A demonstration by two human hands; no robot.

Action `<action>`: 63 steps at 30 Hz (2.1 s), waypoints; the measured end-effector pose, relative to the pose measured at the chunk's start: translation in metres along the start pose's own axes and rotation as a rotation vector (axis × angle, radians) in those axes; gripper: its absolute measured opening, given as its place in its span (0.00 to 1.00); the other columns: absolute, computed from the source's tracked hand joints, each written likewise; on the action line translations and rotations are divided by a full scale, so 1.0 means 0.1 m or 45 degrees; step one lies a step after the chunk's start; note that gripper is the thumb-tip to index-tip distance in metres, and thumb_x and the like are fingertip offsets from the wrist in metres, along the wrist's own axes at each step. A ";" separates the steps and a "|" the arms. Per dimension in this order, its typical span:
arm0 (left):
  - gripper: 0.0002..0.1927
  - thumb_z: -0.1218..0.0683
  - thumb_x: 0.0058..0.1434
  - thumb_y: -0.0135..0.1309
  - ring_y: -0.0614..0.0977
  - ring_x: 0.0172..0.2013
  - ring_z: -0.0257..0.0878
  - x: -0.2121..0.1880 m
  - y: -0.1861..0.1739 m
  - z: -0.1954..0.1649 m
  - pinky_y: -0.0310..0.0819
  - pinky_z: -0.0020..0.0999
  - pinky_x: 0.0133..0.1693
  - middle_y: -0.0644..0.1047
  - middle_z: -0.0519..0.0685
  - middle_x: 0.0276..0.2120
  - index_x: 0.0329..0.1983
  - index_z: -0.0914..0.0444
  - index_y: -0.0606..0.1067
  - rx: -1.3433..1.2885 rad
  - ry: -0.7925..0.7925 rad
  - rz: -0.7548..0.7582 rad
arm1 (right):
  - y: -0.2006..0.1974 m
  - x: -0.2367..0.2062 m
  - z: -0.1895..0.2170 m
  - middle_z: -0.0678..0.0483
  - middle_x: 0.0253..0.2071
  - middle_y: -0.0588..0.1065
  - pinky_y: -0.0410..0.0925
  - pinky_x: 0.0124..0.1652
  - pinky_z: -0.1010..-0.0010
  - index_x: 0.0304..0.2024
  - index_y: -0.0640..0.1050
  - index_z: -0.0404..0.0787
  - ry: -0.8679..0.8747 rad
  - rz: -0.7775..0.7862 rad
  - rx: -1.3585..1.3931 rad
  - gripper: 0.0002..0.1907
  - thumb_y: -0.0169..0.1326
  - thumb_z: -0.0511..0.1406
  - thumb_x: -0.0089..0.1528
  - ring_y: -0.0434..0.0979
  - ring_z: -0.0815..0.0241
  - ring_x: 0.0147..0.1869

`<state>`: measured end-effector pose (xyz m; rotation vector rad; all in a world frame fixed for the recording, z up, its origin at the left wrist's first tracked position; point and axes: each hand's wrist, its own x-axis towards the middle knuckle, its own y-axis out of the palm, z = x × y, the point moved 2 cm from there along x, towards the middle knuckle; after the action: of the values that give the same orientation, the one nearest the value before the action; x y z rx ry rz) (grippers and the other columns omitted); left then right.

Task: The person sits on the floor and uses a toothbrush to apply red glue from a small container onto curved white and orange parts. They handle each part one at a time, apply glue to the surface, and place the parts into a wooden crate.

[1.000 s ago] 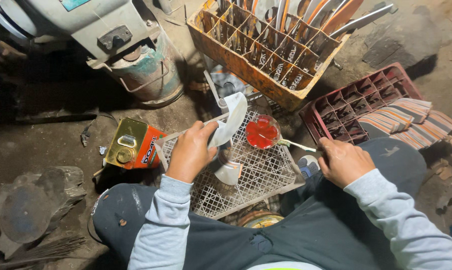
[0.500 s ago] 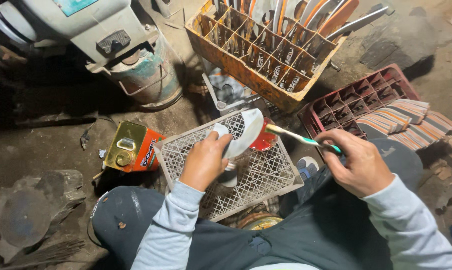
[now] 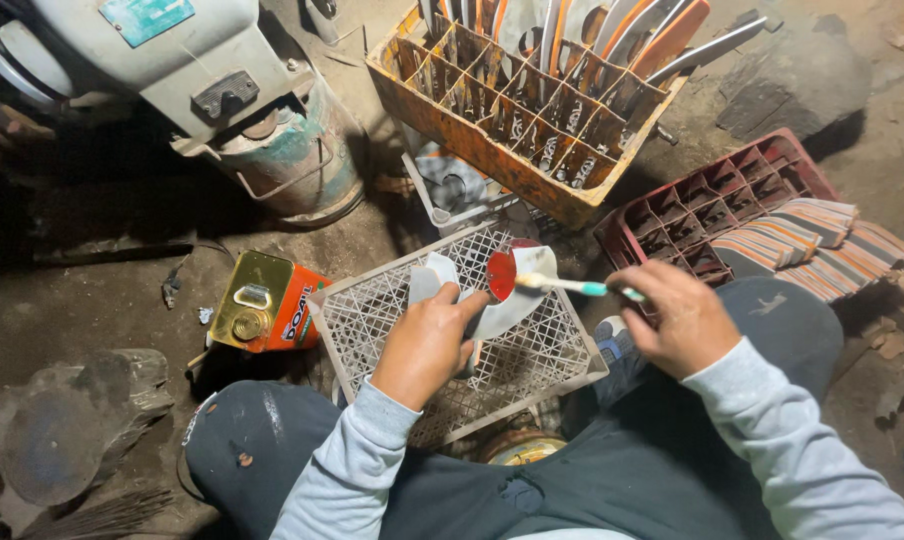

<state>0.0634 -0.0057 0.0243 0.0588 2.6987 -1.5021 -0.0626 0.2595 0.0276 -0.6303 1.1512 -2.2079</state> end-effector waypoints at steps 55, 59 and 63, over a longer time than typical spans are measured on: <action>0.32 0.62 0.43 0.66 0.80 0.38 0.54 -0.02 0.05 -0.11 0.77 0.49 0.40 0.74 0.54 0.40 0.55 0.56 0.77 0.019 0.110 -0.080 | -0.20 0.02 -0.03 0.52 0.37 0.76 0.72 0.38 0.65 0.44 0.80 0.43 -0.060 -0.018 -0.048 0.15 0.63 0.31 0.53 0.79 0.53 0.37; 0.32 0.62 0.43 0.66 0.80 0.39 0.53 0.00 0.08 -0.13 0.78 0.48 0.40 0.74 0.53 0.40 0.54 0.56 0.77 0.087 0.109 -0.072 | -0.23 0.12 -0.12 0.51 0.37 0.76 0.71 0.38 0.64 0.44 0.80 0.42 -0.117 -0.118 -0.104 0.16 0.63 0.31 0.53 0.79 0.51 0.39; 0.32 0.63 0.44 0.64 0.80 0.39 0.52 0.00 0.06 -0.16 0.78 0.47 0.40 0.75 0.52 0.41 0.56 0.55 0.76 0.130 0.131 -0.099 | -0.36 0.18 -0.12 0.50 0.39 0.76 0.71 0.40 0.65 0.45 0.80 0.41 -0.082 -0.244 -0.092 0.11 0.61 0.30 0.59 0.79 0.52 0.39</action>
<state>0.0631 0.0109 0.0273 0.0368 2.7302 -1.7037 -0.0929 0.2710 0.0546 -0.8686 1.1848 -2.2933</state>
